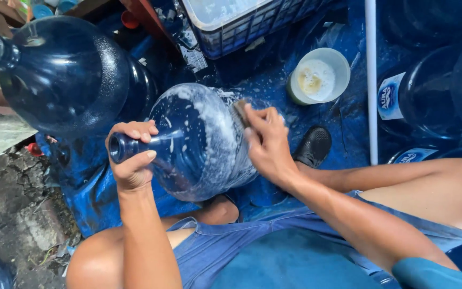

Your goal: Scrubbing the exterior of large plastic water jugs with a sponge and soapy water to clean them.

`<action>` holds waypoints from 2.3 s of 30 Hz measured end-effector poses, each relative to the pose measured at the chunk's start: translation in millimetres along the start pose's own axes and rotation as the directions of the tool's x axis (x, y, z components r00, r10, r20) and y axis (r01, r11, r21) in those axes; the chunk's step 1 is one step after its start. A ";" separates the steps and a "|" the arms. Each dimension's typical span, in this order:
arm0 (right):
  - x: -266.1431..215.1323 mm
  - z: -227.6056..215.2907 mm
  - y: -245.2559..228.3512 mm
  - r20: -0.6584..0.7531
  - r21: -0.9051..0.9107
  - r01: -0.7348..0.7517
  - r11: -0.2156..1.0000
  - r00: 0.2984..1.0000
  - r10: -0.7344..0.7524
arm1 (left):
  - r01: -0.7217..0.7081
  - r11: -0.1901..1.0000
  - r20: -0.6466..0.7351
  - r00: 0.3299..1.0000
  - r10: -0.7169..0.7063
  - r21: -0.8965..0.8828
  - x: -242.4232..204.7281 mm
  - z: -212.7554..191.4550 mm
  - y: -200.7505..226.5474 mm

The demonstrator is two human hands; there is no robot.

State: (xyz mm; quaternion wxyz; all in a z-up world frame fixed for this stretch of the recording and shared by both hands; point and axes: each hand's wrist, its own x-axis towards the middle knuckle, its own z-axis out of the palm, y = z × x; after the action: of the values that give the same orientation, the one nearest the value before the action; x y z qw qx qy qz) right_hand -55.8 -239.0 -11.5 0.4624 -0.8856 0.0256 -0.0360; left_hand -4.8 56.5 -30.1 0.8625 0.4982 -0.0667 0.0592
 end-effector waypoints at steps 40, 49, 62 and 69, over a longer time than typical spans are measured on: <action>1.0 15.2 9.4 -0.016 -0.043 0.043 0.998 0.999 -0.044 | 0.181 0.930 -0.786 0.599 0.153 0.319 3.6 56.2 5.0; 29.2 -6.5 67.5 0.058 -0.024 -0.222 0.975 0.973 0.223 | 0.005 0.992 -0.117 0.993 0.009 0.123 -5.5 33.4 -1.2; -37.3 7.3 36.5 -0.130 -0.115 0.050 0.992 0.989 -0.065 | 0.044 0.942 -0.413 0.905 0.104 0.333 -1.3 28.7 -6.7; 92.0 50.8 116.5 0.468 0.168 -0.531 0.831 0.784 0.407 | -0.065 0.913 -0.116 0.986 0.122 0.404 -1.9 58.0 -10.1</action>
State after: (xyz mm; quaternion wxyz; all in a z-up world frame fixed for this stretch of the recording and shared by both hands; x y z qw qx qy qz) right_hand 38.8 -271.3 -132.3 0.5760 -0.7596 0.1434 0.2659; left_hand -8.2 1.1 -10.4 0.7417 0.6542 -0.0170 0.1473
